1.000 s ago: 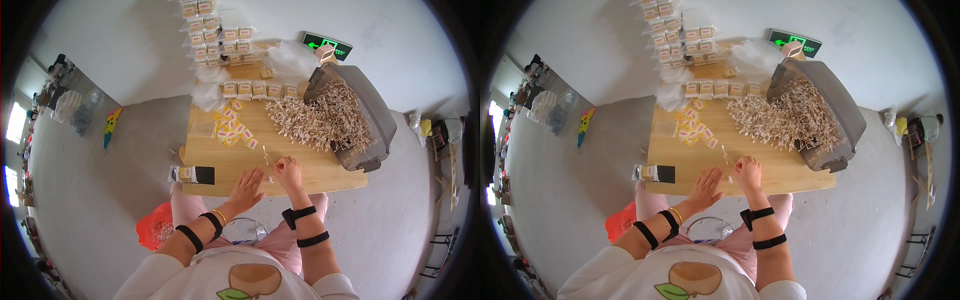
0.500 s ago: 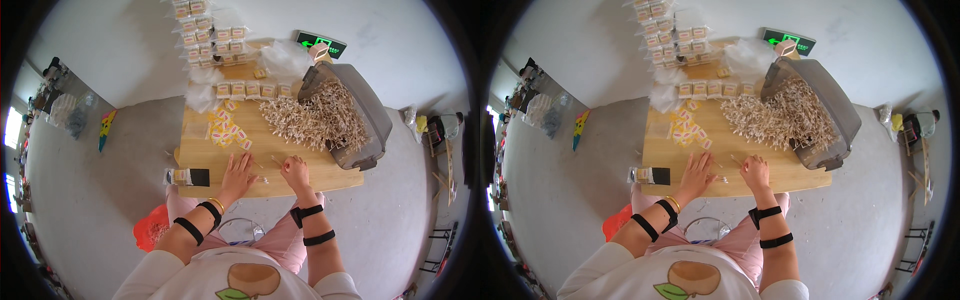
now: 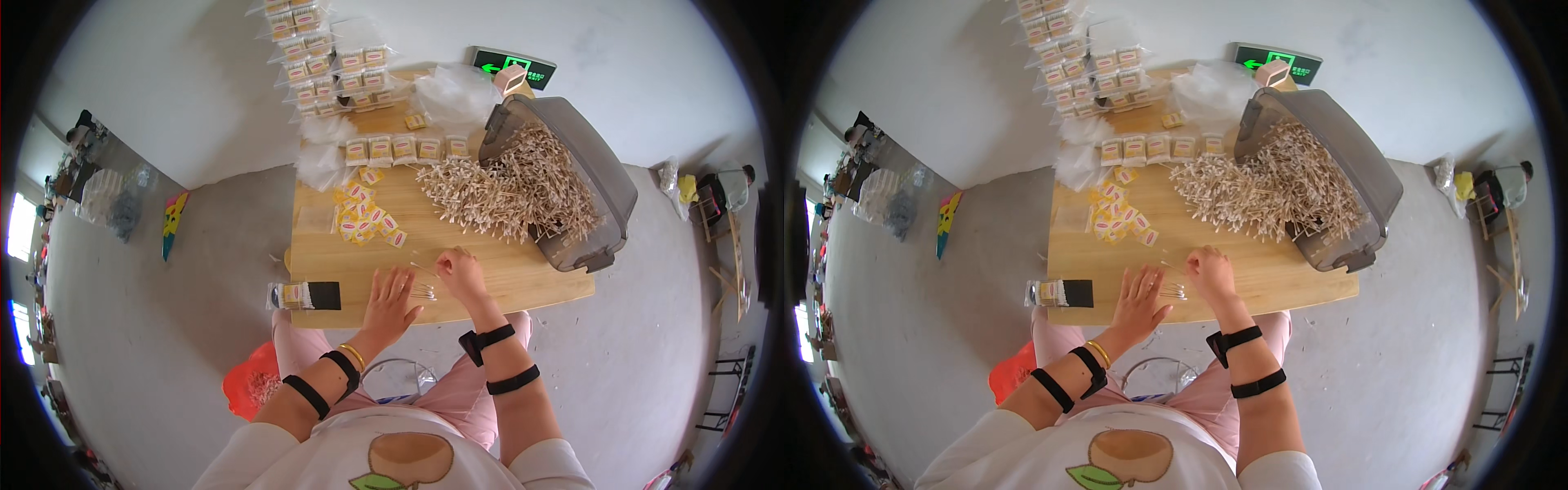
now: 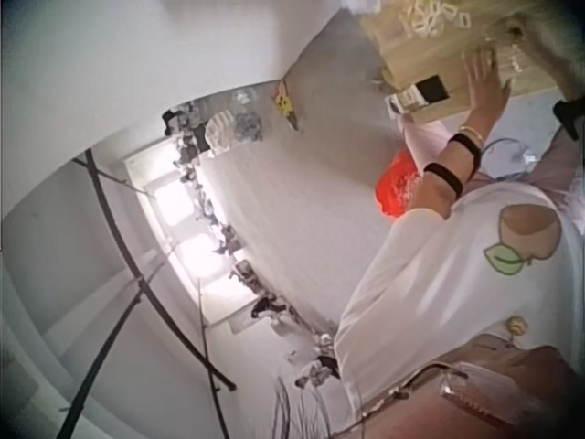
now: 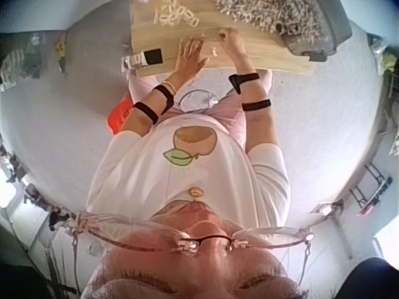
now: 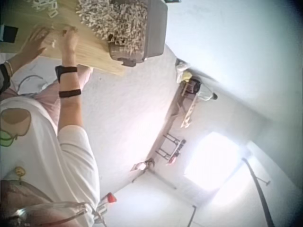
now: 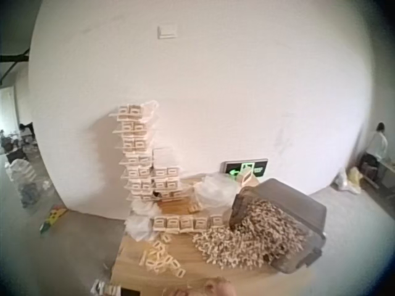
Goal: Packing small plastic components or medical/hygiene parts into small bags and sealing them.
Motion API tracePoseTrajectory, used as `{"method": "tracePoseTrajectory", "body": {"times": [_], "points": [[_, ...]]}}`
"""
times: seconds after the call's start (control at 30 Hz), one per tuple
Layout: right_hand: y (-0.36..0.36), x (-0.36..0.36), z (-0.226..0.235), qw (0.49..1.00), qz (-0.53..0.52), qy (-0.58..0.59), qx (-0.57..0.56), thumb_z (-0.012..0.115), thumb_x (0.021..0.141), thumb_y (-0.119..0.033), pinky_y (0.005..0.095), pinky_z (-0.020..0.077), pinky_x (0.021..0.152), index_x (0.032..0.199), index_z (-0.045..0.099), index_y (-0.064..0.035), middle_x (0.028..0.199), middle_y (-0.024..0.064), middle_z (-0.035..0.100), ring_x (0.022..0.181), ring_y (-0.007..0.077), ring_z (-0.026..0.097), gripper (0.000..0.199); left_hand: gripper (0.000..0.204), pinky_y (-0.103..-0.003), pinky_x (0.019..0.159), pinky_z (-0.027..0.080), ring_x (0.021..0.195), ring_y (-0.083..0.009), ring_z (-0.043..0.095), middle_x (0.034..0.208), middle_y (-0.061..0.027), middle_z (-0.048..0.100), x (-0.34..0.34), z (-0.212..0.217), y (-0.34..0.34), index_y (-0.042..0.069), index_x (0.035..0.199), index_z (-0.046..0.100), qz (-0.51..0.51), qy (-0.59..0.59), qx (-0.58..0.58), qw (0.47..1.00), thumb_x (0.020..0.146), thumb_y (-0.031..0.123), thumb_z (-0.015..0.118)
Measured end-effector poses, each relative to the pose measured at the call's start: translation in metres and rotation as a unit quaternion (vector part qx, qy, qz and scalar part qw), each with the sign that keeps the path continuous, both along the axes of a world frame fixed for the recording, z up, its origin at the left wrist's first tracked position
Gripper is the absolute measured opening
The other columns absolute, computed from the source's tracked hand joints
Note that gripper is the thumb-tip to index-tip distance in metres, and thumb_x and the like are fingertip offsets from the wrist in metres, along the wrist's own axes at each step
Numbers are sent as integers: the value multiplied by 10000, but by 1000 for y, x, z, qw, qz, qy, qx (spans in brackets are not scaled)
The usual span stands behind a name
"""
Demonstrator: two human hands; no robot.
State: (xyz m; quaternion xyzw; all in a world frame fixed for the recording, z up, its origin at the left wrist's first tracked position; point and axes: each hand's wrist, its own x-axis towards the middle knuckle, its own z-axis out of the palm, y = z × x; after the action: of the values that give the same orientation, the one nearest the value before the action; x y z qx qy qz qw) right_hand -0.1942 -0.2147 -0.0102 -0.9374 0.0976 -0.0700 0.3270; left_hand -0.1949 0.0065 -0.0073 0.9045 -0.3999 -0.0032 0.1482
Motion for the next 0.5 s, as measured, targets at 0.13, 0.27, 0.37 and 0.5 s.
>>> {"method": "tracePoseTrajectory", "body": {"times": [0.13, 0.27, 0.37, 0.5], "points": [[-11, -1, -1, 997, -41, -21, -69, 712, 797, -126, 435, 485, 825, 839, 668, -118, 864, 64, 654, 911, 299, 636, 61, 730, -565, 1246, 115, 1513, -326, 256, 1586, -171, 346, 13, 1, -12, 12, 1571, 270, -53, 7, -19, 998, 1024, 447, 480], [-18, 3, 2, 993, -70, -33, -88, 714, 809, -133, 447, 487, 847, 959, 665, -132, 984, 83, 642, 976, 315, 616, 157, 695, -557, 1251, 116, 1493, -302, 294, 1553, -156, 386, 19, -4, -19, 14, 1550, 313, -57, -3, -2, 998, 1020, 427, 492], [-26, 10, 3, 984, -113, -73, -119, 715, 818, -135, 448, 482, 900, 1076, 672, -134, 1083, 99, 621, 1061, 322, 591, 261, 668, -557, 1255, 119, 1450, -291, 354, 1488, -132, 450, 18, -2, -15, 22, 1524, 361, -59, 13, 2, 998, 1006, 415, 513], [-29, 14, 1, 981, -108, -64, -151, 709, 819, -125, 440, 464, 955, 1163, 676, -124, 1143, 88, 618, 1126, 310, 570, 346, 634, -566, 1253, 131, 1389, -299, 412, 1401, -123, 499, 11, -7, -5, 33, 1492, 401, -63, -2, -14, 998, 989, 393, 541]]}}
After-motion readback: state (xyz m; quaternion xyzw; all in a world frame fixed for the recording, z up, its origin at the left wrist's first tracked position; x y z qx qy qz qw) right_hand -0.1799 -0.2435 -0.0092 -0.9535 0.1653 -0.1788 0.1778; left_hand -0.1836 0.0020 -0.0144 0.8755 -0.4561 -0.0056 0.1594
